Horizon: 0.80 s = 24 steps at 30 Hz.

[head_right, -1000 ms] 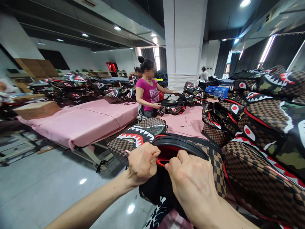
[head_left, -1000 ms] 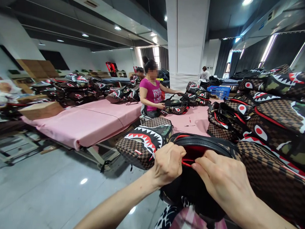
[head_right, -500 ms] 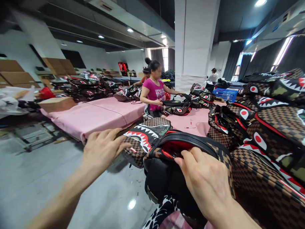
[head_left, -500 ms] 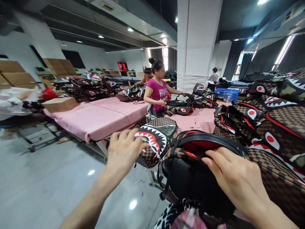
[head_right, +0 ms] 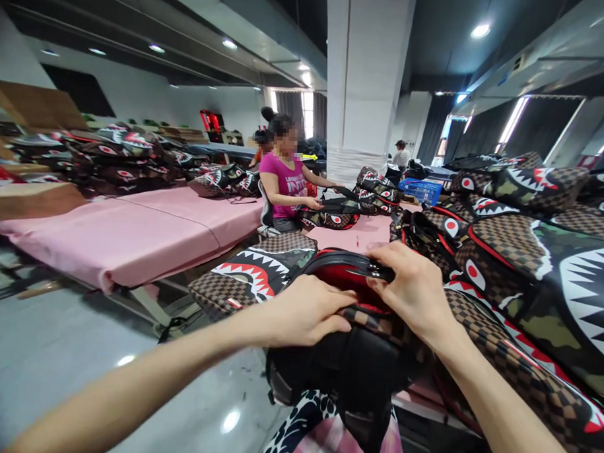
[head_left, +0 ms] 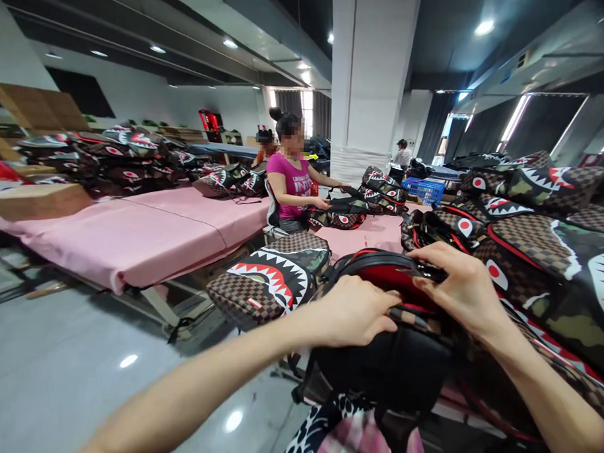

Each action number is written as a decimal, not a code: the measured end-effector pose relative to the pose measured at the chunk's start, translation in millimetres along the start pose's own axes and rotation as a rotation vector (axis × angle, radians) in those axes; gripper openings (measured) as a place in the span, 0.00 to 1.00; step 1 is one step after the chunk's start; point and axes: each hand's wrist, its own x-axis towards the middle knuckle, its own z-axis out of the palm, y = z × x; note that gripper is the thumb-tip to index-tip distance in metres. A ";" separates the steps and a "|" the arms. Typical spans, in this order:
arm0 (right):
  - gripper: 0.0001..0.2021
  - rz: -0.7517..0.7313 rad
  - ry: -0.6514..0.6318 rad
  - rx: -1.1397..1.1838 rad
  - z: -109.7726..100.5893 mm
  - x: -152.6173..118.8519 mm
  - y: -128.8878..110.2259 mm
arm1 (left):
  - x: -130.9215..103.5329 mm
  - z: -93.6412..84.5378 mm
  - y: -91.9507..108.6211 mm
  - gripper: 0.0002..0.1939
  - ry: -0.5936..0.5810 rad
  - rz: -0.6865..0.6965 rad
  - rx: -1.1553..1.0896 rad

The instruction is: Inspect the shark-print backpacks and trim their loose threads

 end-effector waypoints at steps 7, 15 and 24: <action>0.13 0.166 -0.059 0.350 15.3 2.2 -4.6 | 36.9 -12.7 -9.6 0.16 -0.795 0.041 -0.531; 0.11 0.165 -0.029 0.552 10.8 4.2 6.2 | 29.5 -27.0 -1.7 0.17 -0.588 -0.058 -0.335; 0.10 0.180 -0.057 0.725 11.6 9.8 14.4 | -1.1 -3.6 -9.4 0.20 -0.193 -0.215 -0.338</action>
